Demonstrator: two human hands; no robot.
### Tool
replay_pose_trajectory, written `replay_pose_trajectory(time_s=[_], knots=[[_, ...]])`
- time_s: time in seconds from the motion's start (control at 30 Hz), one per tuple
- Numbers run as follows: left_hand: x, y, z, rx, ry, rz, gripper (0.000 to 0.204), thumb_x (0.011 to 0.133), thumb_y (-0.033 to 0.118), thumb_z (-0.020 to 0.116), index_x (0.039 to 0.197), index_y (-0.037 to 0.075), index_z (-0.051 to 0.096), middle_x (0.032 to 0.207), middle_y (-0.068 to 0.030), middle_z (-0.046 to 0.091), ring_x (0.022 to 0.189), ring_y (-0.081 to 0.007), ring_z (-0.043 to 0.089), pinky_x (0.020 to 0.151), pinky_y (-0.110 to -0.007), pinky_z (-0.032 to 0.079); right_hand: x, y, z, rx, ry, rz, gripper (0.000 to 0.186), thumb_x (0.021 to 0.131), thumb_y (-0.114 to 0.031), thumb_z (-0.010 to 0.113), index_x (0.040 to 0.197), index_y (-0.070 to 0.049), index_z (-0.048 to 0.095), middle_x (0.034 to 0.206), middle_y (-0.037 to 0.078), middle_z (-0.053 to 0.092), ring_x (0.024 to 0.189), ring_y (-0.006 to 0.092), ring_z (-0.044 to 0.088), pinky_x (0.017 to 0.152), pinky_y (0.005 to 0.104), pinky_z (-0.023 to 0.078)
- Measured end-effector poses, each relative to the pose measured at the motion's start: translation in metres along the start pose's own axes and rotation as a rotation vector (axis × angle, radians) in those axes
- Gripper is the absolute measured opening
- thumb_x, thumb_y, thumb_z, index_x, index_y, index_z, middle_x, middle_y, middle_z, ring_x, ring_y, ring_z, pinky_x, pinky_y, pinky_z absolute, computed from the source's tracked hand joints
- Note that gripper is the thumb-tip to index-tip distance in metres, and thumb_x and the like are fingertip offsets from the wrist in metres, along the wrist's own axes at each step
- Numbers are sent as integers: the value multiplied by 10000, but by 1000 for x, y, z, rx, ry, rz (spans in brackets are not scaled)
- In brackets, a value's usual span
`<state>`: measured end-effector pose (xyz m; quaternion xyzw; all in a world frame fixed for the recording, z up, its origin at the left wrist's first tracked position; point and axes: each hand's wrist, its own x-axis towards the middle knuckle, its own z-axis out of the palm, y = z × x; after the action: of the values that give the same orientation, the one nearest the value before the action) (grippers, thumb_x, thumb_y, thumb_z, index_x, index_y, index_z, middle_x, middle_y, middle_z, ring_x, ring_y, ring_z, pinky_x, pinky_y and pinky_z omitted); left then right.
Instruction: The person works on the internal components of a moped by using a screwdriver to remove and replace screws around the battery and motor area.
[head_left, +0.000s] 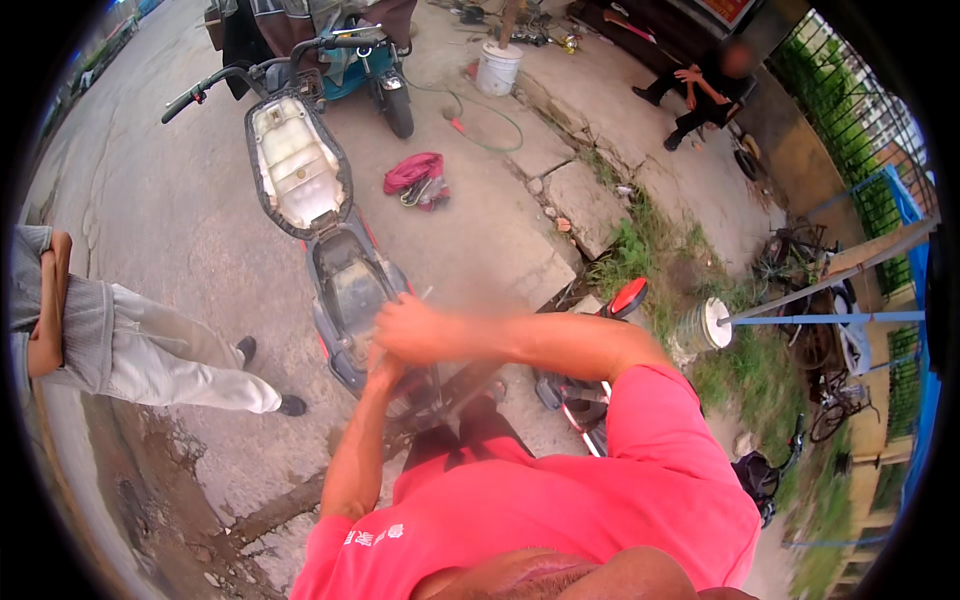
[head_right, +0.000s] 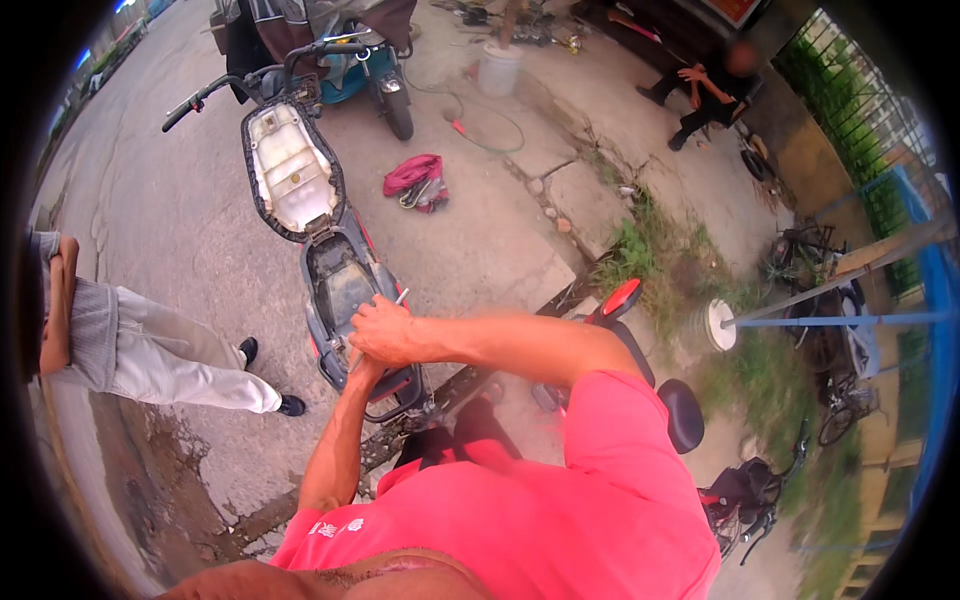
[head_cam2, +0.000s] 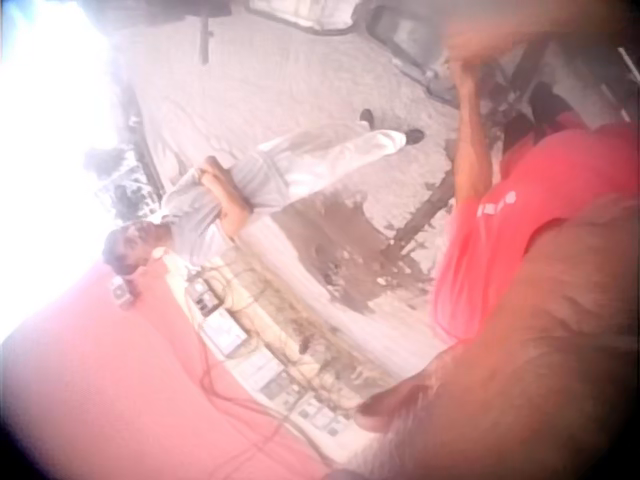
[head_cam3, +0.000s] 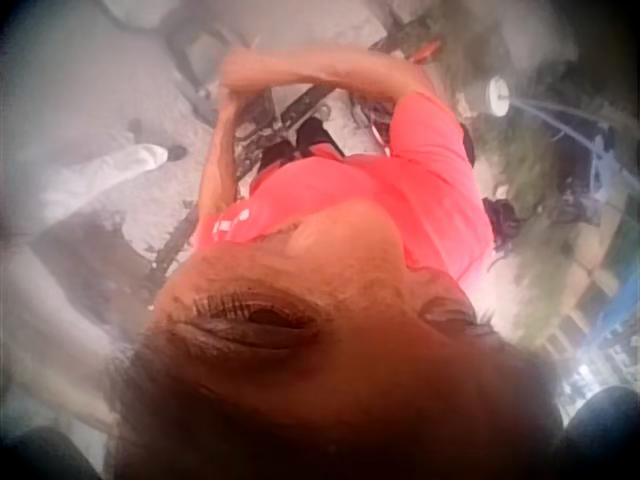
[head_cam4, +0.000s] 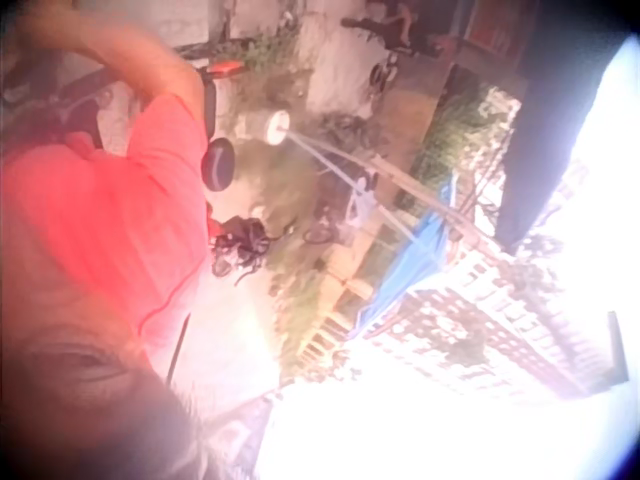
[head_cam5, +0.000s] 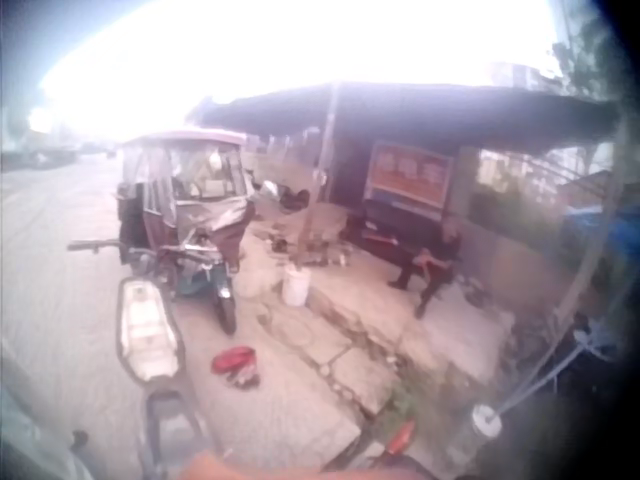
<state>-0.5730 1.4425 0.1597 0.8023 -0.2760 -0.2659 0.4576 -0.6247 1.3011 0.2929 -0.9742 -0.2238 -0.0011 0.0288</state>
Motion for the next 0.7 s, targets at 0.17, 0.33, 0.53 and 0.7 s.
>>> replay_pose_trajectory(time_s=[0.17,0.33,0.53,0.7], knots=[[-6,19,-4,-261,-56,-35,319,991,317,615,1152,61,718,1081,-137,747,1019,-290,712,859,-406,550,-35,-3,-25,645,-127,483,525,924,-520,619,1055,-39,784,1025,200,750,1037,362,724,908,520,534],[7,-26,11,-86,-33,-17,306,1024,289,559,1196,74,693,1111,-207,733,1055,-377,688,898,-451,512,-29,22,24,902,-282,876,754,955,-676,494,1021,23,768,1047,262,746,1041,436,715,907,529,546],[8,-34,13,-15,86,42,274,1016,257,565,1090,9,656,874,-147,675,793,-224,618,751,-404,505,1,33,38,772,-277,810,577,909,-479,616,1062,61,748,1066,293,734,1045,447,716,888,495,569],[9,-31,10,40,26,-31,331,1007,308,590,1136,17,681,969,-242,727,918,-403,701,811,-473,521,13,40,38,304,-300,336,295,853,-287,684,939,-23,785,934,200,764,890,353,751,743,474,585]])
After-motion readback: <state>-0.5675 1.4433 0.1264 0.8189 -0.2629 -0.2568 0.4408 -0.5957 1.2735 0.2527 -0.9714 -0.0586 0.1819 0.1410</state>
